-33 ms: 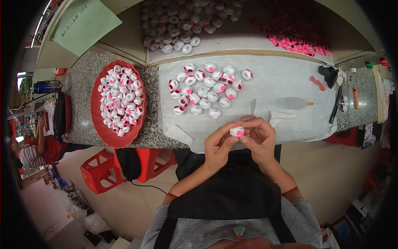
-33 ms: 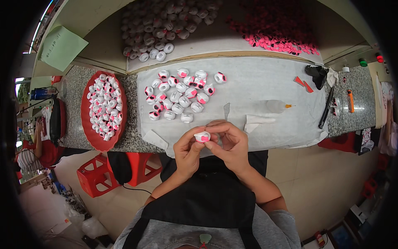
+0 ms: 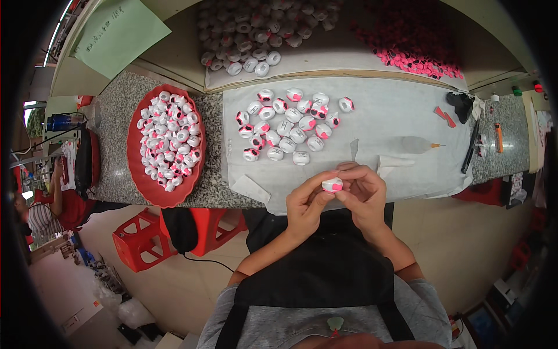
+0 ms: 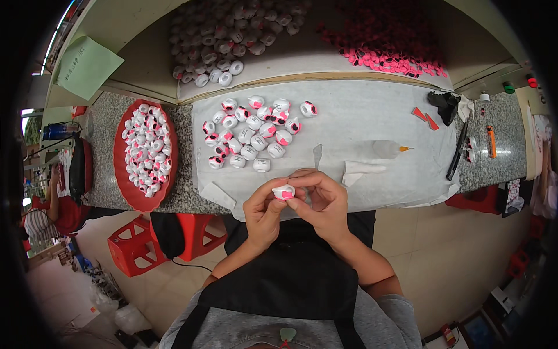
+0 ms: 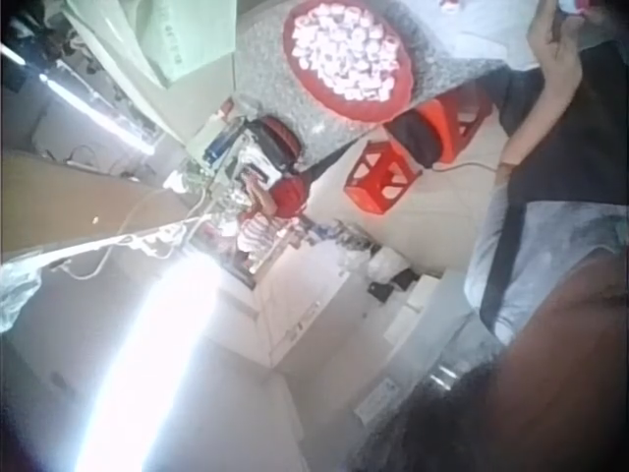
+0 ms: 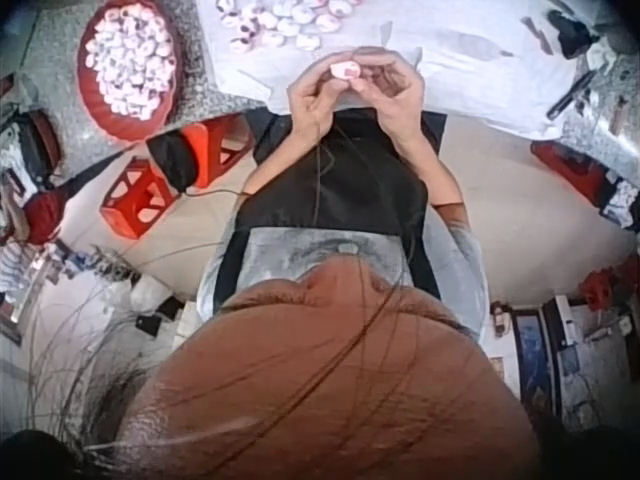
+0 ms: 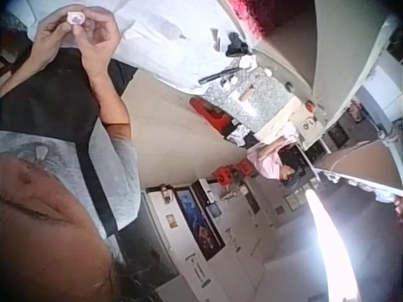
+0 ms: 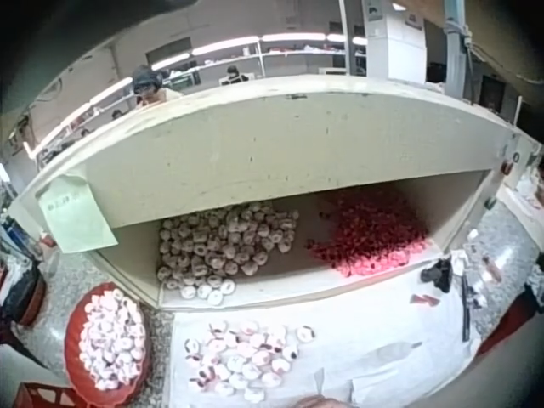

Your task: Apply glue to components and assemble small plastic toy figurines.

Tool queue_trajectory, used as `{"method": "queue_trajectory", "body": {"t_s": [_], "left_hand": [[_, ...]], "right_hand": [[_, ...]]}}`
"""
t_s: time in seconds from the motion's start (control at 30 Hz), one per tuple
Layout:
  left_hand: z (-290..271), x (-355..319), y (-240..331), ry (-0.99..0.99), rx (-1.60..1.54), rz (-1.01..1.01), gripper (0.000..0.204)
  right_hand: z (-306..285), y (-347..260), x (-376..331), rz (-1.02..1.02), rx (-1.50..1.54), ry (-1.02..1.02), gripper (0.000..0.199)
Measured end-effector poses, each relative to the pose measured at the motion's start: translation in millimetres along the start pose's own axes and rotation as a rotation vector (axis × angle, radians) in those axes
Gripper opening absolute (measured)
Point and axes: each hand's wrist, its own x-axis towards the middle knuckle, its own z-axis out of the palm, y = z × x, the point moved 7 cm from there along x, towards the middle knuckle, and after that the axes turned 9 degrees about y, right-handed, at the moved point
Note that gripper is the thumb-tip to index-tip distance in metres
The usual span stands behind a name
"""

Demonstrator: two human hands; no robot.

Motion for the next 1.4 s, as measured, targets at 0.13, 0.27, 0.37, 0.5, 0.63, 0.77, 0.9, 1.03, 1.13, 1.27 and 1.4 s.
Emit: {"method": "queue_trajectory", "body": {"t_s": [0.13,0.27,0.37,0.5,0.63,0.77,0.9,1.03,1.13,1.27,1.4], "left_hand": [[-3,-2,0,0.03,0.024,0.022,0.029],[-1,-1,7,0.029,0.077,0.092,0.027],[-2,6,7,0.04,-0.018,0.018,0.029],[-2,11,-1,0.025,-0.216,-0.163,0.033],[-4,13,-4,0.042,-0.325,-0.197,0.032],[-10,12,-5,0.046,-0.381,-0.179,0.031],[-8,15,-1,0.063,-0.409,-0.227,0.031],[-31,12,12,0.166,-0.237,-0.172,0.03],[-41,15,28,0.148,-0.118,-0.071,0.031],[-30,20,32,0.096,-0.264,-0.119,0.032],[-32,19,31,0.085,-0.322,-0.163,0.032]], "right_hand": [[1,0,-1,-0.006,0.01,-0.005,0.024],[-1,3,2,0.191,0.065,-0.07,0.027],[2,-49,6,-0.18,-0.176,0.007,0.026],[48,-121,-15,-0.267,0.434,-0.489,0.024],[92,-177,-14,-0.077,0.534,-0.668,0.007],[89,-167,-11,0.191,0.523,-0.364,0.016],[82,-167,-17,-0.023,0.688,-0.51,0.012],[90,-165,-34,0.161,0.558,0.239,0.015],[96,-166,-18,0.207,0.559,-0.119,0.015],[90,-170,-21,-0.046,0.729,-0.155,0.017],[97,-166,-19,0.028,0.574,0.015,0.017]]}}
